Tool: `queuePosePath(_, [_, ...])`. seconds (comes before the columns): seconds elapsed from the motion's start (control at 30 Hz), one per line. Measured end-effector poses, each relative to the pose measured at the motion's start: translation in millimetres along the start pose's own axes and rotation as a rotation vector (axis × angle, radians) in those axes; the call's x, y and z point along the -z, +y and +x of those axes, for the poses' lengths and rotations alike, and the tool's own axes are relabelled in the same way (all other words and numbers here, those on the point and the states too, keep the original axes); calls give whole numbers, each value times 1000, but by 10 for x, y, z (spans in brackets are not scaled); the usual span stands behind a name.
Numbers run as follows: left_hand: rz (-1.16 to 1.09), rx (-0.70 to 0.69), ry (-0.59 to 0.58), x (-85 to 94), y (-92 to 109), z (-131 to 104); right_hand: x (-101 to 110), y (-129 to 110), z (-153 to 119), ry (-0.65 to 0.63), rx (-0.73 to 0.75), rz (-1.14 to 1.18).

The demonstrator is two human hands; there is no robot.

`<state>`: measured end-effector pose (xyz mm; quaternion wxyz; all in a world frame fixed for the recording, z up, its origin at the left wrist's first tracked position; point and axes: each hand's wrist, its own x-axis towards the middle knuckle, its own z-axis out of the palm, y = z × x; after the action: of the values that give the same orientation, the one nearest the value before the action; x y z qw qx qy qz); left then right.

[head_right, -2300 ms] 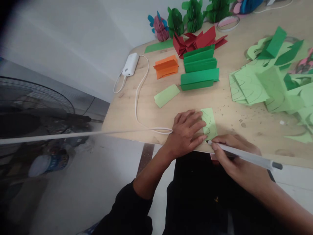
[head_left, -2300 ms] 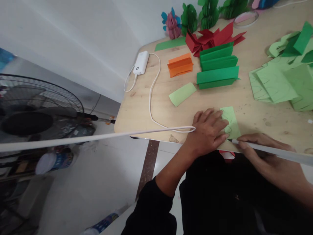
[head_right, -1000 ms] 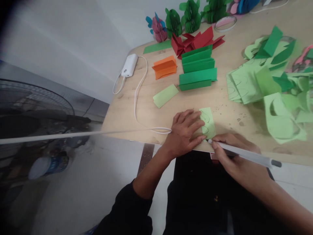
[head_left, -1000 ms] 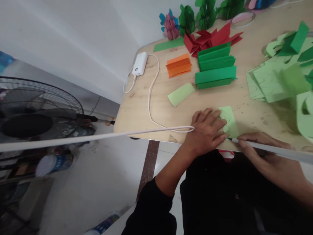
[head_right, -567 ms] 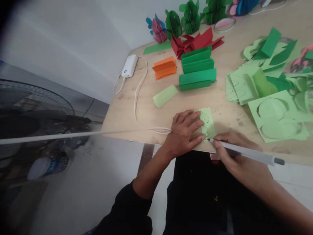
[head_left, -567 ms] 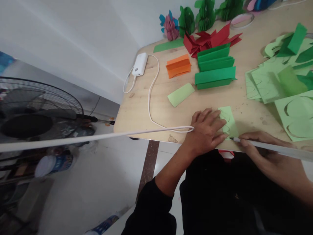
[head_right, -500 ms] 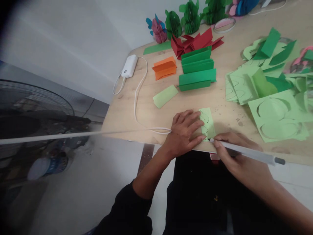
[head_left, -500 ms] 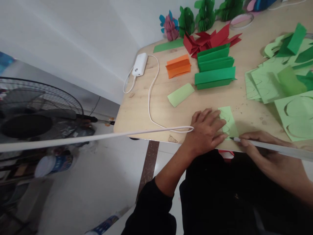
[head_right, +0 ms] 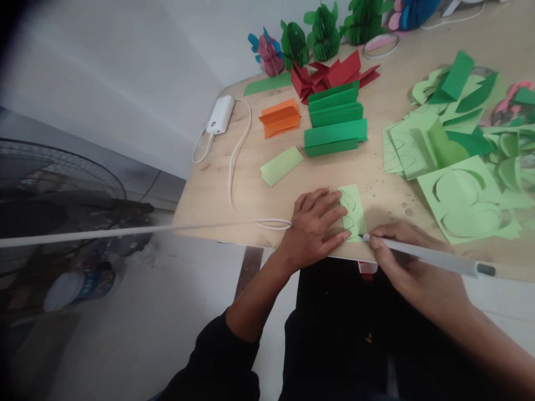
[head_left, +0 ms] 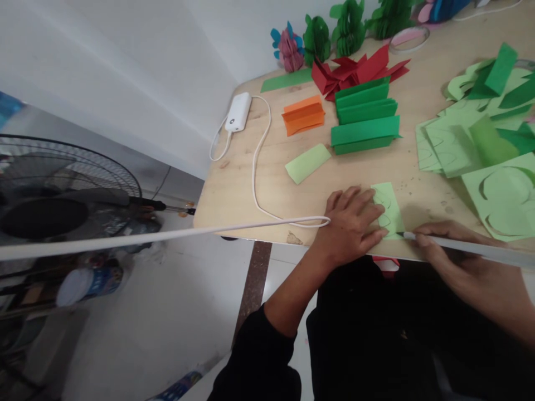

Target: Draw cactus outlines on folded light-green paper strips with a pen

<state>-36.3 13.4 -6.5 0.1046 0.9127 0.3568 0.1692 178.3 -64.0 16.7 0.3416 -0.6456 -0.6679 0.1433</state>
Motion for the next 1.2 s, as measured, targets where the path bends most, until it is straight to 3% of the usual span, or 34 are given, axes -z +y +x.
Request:
queuePosePath(0.23, [-10,3,-3,-3,2,1,16,-15,31,22,49,-35])
queuePosePath(0.8, [-16,-2,-4,6,-2,-5,-2,8,18,26,-91,-42])
queuePosePath(1.2, [-10,23,-45,33,19,8,21,-26,69,29,-77,-32])
